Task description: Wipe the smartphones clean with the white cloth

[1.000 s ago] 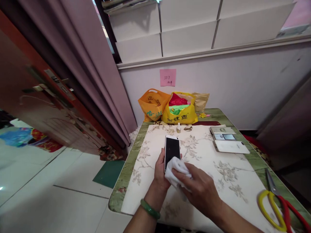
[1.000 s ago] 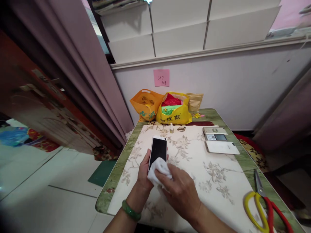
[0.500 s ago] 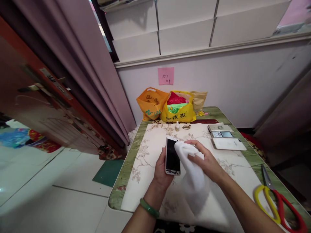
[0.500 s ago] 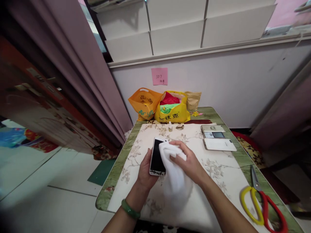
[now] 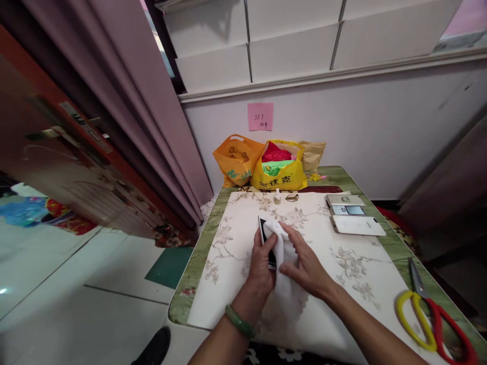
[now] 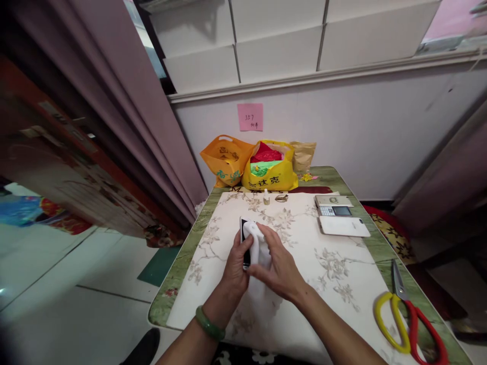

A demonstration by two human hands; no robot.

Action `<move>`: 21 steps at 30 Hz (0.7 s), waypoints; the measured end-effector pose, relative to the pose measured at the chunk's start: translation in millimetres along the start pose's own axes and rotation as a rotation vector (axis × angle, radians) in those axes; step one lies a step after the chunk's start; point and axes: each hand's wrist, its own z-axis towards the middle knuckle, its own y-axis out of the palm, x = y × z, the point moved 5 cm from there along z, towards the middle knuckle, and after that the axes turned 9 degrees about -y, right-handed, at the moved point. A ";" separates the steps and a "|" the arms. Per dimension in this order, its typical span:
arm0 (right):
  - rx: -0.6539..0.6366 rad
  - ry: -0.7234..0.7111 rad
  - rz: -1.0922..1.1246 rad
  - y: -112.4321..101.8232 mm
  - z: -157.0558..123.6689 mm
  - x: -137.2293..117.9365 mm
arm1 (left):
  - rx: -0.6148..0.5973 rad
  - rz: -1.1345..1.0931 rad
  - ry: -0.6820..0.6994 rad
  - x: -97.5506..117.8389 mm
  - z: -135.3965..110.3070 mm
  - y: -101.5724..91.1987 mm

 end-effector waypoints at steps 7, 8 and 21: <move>0.089 0.070 0.026 -25.0 5.8 21.2 | -0.053 -0.126 -0.204 -1.4 0.2 -2.9; 0.124 0.083 -0.007 -35.5 8.6 26.0 | -0.049 -0.132 -0.253 -2.1 0.0 -4.3; -0.080 -0.358 -0.429 11.5 -33.5 -37.1 | -0.068 -0.170 -0.423 1.8 9.3 -7.7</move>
